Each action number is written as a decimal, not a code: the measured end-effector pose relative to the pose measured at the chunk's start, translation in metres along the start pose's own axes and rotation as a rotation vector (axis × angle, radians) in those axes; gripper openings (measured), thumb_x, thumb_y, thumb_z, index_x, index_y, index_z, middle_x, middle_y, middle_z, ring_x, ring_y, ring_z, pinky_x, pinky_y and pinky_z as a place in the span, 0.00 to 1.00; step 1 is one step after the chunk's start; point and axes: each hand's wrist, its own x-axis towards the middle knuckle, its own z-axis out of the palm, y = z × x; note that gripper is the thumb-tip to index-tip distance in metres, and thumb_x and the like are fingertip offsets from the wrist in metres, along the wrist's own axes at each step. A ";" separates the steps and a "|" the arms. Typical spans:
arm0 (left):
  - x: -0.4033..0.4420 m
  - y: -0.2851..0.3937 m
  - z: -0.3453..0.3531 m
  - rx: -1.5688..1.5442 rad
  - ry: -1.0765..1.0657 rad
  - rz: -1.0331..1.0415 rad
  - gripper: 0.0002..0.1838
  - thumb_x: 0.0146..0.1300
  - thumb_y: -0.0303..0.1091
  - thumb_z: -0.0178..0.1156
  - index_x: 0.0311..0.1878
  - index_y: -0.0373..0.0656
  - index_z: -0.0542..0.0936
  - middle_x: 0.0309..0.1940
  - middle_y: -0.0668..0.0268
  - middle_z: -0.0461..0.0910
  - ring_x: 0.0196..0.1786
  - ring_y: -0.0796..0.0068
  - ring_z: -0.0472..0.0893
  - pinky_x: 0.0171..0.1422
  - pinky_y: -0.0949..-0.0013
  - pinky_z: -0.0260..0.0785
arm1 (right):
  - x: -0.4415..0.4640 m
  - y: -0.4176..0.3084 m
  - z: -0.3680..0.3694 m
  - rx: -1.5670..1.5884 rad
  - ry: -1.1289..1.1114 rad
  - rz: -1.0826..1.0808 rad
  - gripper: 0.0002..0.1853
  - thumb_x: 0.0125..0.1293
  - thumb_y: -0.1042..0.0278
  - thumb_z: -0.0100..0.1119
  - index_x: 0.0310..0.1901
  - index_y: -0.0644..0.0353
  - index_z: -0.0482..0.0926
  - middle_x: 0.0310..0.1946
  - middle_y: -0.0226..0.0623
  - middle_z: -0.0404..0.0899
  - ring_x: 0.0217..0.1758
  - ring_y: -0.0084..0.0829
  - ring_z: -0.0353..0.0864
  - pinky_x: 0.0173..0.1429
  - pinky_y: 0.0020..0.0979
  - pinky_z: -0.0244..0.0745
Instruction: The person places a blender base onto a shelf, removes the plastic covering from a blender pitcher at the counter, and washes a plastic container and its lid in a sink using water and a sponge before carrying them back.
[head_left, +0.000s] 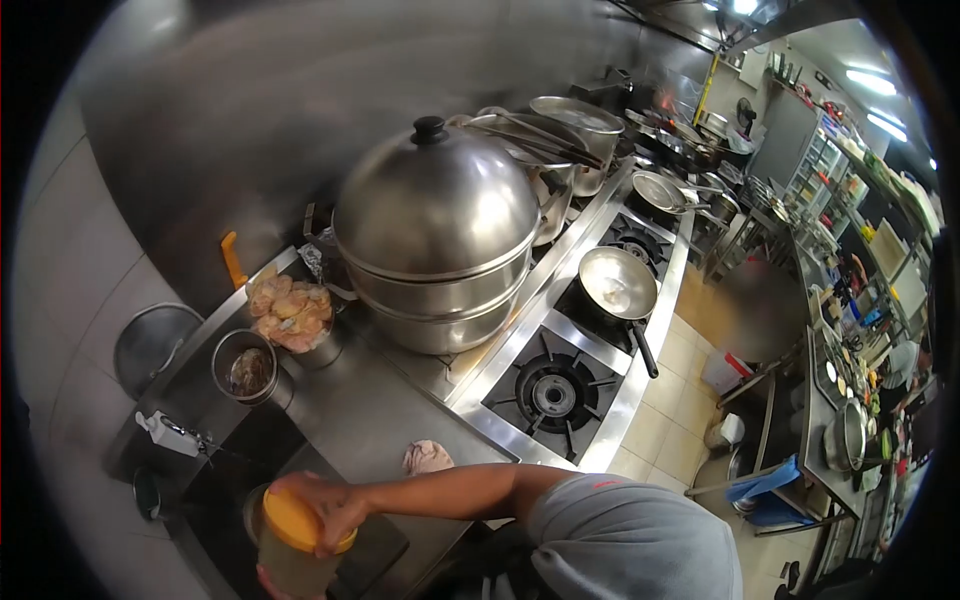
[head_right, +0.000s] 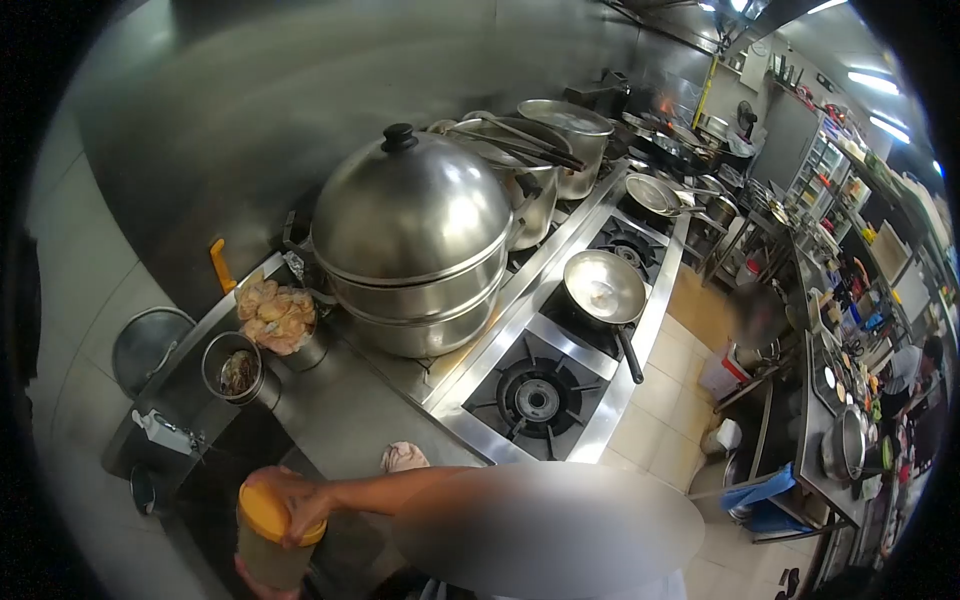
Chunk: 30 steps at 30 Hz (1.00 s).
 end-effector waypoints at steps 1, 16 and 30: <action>-0.015 0.002 0.022 0.059 -0.033 -0.074 0.39 0.56 0.65 0.53 0.65 0.48 0.71 0.62 0.57 0.73 0.62 0.50 0.72 0.52 0.36 0.72 | 0.007 0.003 -0.003 -0.040 -0.069 -0.168 0.69 0.22 0.46 0.79 0.71 0.57 0.51 0.66 0.55 0.55 0.73 0.55 0.50 0.72 0.52 0.49; 0.000 0.017 0.022 1.307 0.285 0.733 0.51 0.52 0.65 0.64 0.73 0.45 0.58 0.65 0.51 0.68 0.66 0.49 0.68 0.66 0.45 0.61 | -0.057 0.047 -0.017 -0.432 -0.266 0.213 0.71 0.29 0.46 0.77 0.75 0.57 0.42 0.68 0.55 0.53 0.71 0.52 0.55 0.70 0.50 0.55; -0.135 -0.285 0.198 0.296 -0.628 -0.626 0.39 0.66 0.55 0.53 0.71 0.38 0.57 0.66 0.50 0.65 0.63 0.56 0.73 0.60 0.49 0.72 | -0.400 0.005 -0.188 1.767 0.385 0.431 0.32 0.68 0.46 0.45 0.68 0.57 0.63 0.65 0.40 0.70 0.65 0.35 0.72 0.67 0.40 0.67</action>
